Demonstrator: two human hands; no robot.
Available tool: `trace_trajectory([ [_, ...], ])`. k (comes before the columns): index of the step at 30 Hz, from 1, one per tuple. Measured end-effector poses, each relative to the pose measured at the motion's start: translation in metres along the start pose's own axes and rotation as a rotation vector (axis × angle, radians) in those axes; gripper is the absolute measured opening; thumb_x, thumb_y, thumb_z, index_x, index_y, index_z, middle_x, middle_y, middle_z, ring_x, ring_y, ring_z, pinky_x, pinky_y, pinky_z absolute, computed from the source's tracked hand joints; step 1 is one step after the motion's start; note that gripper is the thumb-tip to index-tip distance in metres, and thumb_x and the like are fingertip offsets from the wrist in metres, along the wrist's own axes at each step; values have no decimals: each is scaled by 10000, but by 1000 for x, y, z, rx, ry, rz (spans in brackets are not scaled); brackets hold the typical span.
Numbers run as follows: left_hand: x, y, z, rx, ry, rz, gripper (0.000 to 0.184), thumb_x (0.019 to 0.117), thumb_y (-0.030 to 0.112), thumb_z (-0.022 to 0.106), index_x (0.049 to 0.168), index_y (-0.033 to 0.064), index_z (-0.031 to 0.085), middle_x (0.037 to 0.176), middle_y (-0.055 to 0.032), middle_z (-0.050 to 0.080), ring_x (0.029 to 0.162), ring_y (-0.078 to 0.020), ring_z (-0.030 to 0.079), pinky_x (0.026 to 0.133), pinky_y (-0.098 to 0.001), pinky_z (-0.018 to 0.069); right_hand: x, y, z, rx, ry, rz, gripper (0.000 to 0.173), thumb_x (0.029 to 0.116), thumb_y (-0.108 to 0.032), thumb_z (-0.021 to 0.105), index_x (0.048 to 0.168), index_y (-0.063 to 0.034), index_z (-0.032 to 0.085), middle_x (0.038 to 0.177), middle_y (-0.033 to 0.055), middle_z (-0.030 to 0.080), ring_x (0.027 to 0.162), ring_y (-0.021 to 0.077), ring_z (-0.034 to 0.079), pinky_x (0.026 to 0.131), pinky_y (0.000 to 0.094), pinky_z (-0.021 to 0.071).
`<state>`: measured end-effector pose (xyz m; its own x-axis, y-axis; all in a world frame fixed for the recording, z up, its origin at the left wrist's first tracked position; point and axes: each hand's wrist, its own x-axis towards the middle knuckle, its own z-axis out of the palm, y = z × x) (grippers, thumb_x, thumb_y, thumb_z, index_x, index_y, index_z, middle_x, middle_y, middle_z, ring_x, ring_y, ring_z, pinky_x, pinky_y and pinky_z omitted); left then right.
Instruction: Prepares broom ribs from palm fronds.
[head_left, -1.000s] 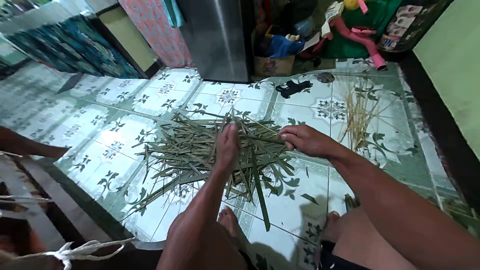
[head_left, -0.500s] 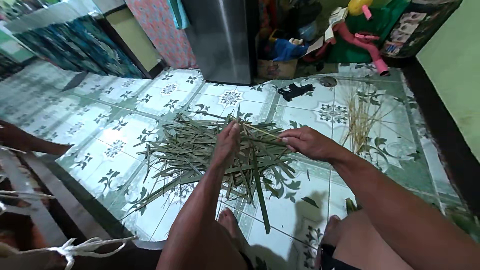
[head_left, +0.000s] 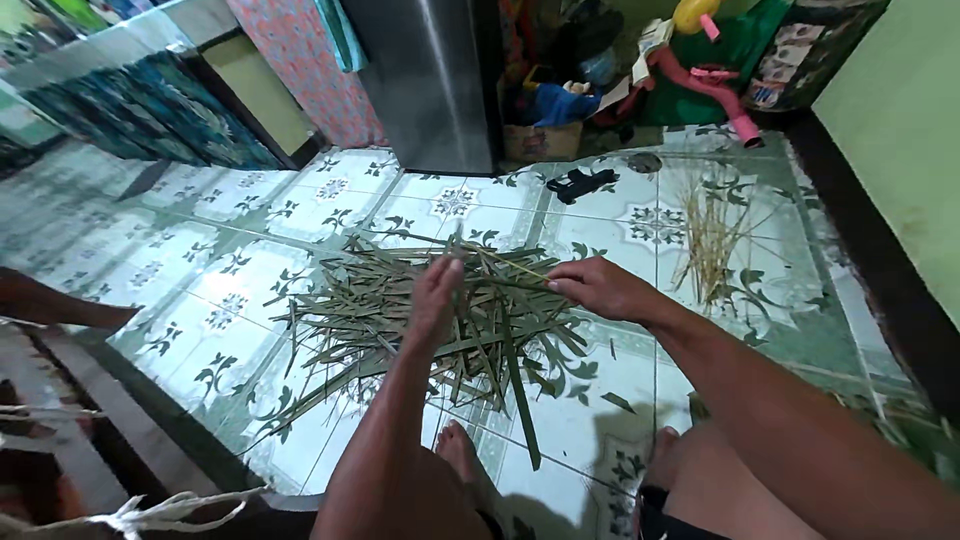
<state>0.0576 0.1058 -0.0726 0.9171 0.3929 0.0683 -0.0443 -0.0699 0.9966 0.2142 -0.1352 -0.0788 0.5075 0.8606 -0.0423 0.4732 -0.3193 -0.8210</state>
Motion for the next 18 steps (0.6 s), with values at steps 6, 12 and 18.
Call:
trace_trajectory([
  [6,-4,-1,13,64,-128,-51,371,1065,202,496,1406,71,557,683,27,558,500,-45,489,470,-210,448,-2,-13,10,62,26,-99,304,1085,-235,478,1139,-68,727,745,-25,596,618,23,509,620,225,464],
  [12,-2,-2,15,40,-89,-83,363,1082,235,458,1372,60,590,641,52,506,481,-40,456,457,-209,428,-2,-9,13,-67,111,-147,315,1073,-224,489,1166,-59,740,847,54,685,698,89,584,709,300,508],
  [18,9,-4,-11,-119,169,-41,421,1108,351,385,1411,119,562,580,37,460,413,-57,427,399,-217,423,-3,1,8,-128,99,-122,311,1079,-220,484,1155,-63,741,883,81,704,746,141,627,759,357,529],
])
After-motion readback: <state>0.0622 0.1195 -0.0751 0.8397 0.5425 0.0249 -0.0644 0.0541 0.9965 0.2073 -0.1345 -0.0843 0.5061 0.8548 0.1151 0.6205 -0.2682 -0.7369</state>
